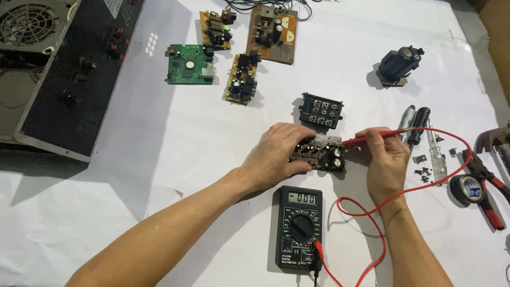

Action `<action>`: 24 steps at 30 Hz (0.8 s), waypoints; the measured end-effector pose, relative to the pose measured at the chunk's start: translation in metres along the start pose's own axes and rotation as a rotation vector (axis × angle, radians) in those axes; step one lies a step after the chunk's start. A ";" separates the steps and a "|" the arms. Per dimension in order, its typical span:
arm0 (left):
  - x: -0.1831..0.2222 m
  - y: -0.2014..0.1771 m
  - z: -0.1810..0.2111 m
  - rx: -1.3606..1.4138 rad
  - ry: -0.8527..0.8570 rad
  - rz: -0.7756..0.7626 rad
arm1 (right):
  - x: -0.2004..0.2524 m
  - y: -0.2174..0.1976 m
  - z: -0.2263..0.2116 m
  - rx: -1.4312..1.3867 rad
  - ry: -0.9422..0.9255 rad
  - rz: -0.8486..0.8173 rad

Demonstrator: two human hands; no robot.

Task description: Using a digital multimeter to test various points and components on a circuit board for diagnostics.

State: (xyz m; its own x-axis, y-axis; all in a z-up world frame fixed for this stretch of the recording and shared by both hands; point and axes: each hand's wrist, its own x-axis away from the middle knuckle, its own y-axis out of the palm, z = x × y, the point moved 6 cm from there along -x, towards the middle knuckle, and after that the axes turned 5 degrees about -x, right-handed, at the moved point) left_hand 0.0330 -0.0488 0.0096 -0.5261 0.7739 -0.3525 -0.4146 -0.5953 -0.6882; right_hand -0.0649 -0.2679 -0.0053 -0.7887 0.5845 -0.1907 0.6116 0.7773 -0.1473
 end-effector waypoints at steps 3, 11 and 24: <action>-0.001 0.001 -0.002 -0.009 0.000 -0.013 | -0.001 -0.002 0.004 -0.020 -0.024 -0.009; 0.000 0.001 -0.001 0.003 0.001 -0.012 | 0.000 0.003 -0.002 -0.005 -0.028 -0.021; 0.000 0.001 0.000 0.003 0.009 -0.016 | 0.004 0.009 -0.011 0.017 -0.038 -0.022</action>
State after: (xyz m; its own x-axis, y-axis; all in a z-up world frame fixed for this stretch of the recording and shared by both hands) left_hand 0.0326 -0.0491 0.0090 -0.5129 0.7853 -0.3468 -0.4256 -0.5834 -0.6917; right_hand -0.0630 -0.2563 0.0029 -0.7991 0.5578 -0.2242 0.5956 0.7854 -0.1685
